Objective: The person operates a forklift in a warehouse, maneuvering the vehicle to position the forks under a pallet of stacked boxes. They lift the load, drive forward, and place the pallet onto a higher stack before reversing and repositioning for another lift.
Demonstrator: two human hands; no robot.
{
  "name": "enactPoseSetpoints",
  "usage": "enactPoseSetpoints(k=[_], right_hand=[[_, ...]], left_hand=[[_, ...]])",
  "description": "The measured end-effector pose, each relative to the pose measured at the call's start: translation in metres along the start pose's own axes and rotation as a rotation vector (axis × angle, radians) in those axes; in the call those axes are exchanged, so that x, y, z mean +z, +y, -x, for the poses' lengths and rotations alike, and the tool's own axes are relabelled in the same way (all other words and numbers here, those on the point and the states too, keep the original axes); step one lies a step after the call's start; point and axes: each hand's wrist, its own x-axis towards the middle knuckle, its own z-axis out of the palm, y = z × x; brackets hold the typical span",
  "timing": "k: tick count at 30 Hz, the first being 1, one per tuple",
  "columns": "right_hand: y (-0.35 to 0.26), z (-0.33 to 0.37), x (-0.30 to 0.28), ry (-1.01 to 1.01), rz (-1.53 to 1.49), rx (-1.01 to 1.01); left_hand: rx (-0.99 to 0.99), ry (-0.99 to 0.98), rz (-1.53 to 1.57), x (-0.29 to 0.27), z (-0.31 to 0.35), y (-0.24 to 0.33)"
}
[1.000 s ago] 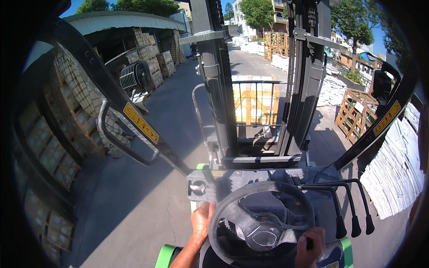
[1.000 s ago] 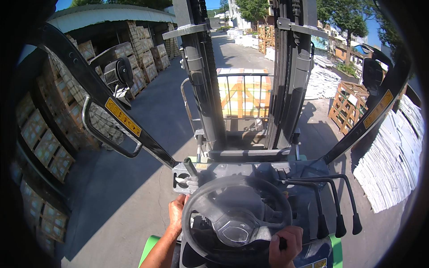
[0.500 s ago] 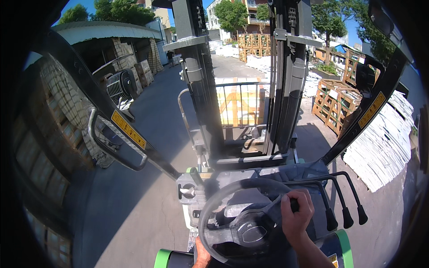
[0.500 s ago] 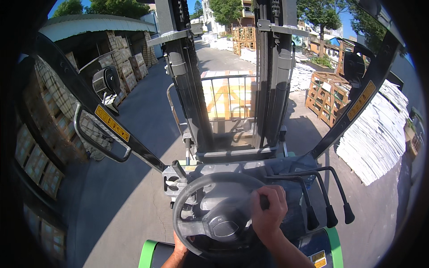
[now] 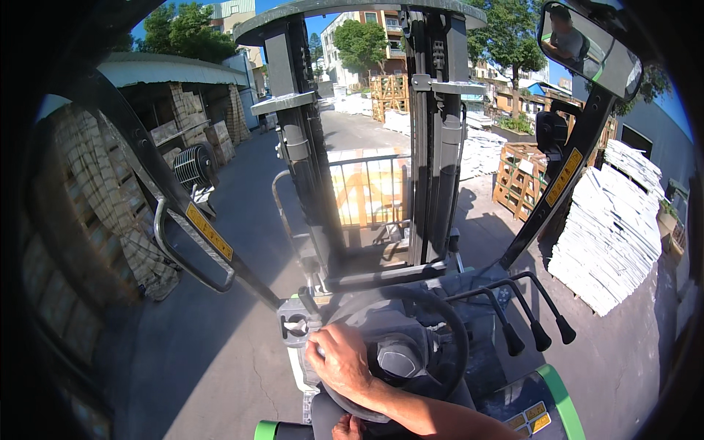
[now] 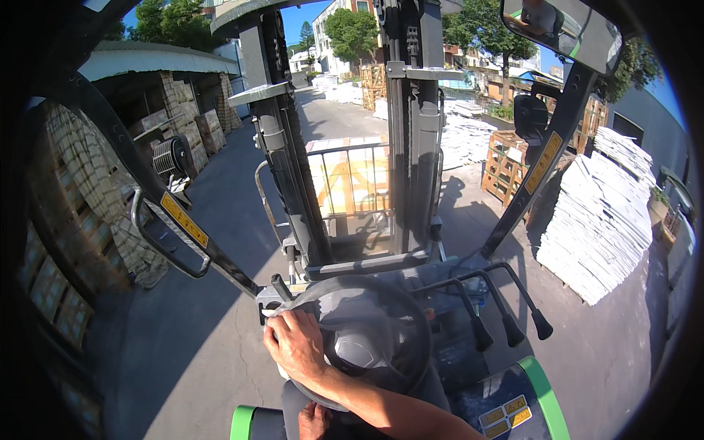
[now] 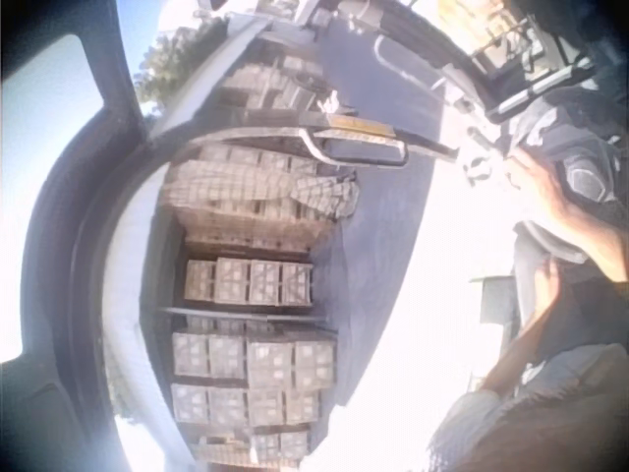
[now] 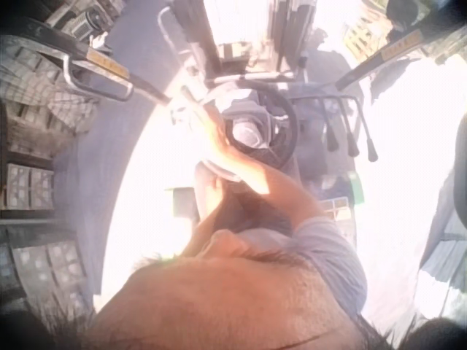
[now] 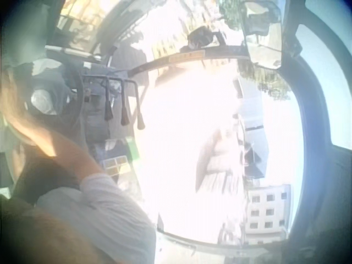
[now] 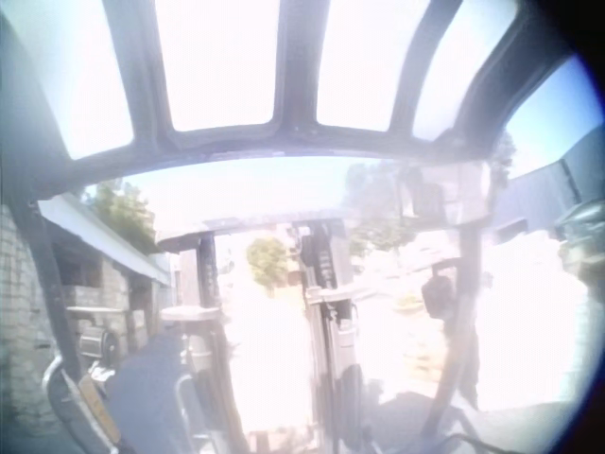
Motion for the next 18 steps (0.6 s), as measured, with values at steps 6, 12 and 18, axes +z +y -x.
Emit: enactPoseSetpoints(k=[6,12,18], right_hand=[[0.01,0.017,-0.007,-0.006,0.003,-0.101],[0.034,-0.015,-0.03,0.043,0.029,-0.153],[0.059,-0.034,-0.068,0.05,0.039,-0.088]], left_hand=[[0.0,0.233,-0.122,-0.023,0.001,0.016],[0.089,0.278,-0.288,-0.003,0.007,0.032],[0.02,0.39,0.109,-0.011,0.013,0.094]])
